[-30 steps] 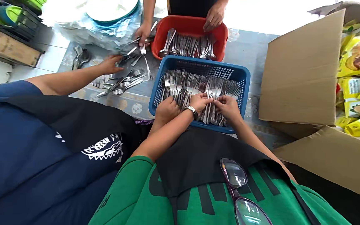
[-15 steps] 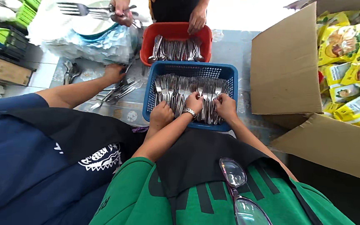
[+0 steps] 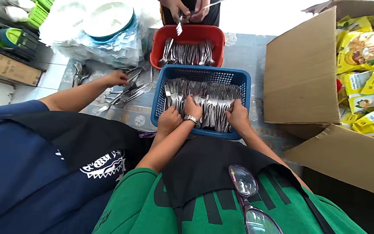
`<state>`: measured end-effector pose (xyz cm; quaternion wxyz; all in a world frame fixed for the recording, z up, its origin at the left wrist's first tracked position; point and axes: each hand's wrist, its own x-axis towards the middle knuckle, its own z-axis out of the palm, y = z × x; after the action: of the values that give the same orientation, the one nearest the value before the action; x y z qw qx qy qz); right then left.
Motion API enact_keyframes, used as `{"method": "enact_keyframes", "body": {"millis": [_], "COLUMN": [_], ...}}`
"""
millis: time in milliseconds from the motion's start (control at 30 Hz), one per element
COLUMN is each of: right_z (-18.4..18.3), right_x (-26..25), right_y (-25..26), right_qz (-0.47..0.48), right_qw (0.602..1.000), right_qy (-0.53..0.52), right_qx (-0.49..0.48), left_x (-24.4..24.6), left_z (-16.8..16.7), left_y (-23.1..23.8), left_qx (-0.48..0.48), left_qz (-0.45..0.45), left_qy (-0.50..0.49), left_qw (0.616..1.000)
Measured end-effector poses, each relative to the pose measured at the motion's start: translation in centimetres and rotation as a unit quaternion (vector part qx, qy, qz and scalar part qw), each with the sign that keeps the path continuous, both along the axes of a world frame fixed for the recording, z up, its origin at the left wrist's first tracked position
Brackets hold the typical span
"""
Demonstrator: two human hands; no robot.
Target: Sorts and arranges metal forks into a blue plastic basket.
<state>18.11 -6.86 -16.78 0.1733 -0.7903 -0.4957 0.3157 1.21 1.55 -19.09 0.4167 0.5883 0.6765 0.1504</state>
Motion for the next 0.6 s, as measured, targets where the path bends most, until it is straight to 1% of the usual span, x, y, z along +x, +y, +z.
{"method": "enact_keyframes", "body": {"millis": [133,300,367,467,600], "right_z": [0.2,0.0,0.1,-0.1,-1.1], "right_x": [-0.5,-0.9,-0.6,0.5,1.8], "right_y": [0.3,0.0,-0.1,-0.4,-0.6], "right_qz": [0.048,0.099,0.103,0.087,0.056], "right_qw": [0.999,0.994,0.991,0.978,0.956], "right_qy": [-0.001,-0.001,-0.014,-0.033,-0.081], "right_qx": [-0.003,0.041,0.090,0.188,0.276], "left_x": [-0.5,-0.7,-0.7,-0.5,0.0], "left_z": [0.0,0.0,0.9,2.8,3.9], "left_y": [-0.1,-0.2,-0.5,-2.2,-3.6], "left_qx": [0.030,0.038,0.048,0.072,0.141], "left_qz": [-0.043,-0.045,-0.050,-0.075,-0.120], "left_qy": [-0.005,-0.042,-0.052,-0.073,-0.115], "left_qw": [0.999,0.997,0.996,0.992,0.976]}}
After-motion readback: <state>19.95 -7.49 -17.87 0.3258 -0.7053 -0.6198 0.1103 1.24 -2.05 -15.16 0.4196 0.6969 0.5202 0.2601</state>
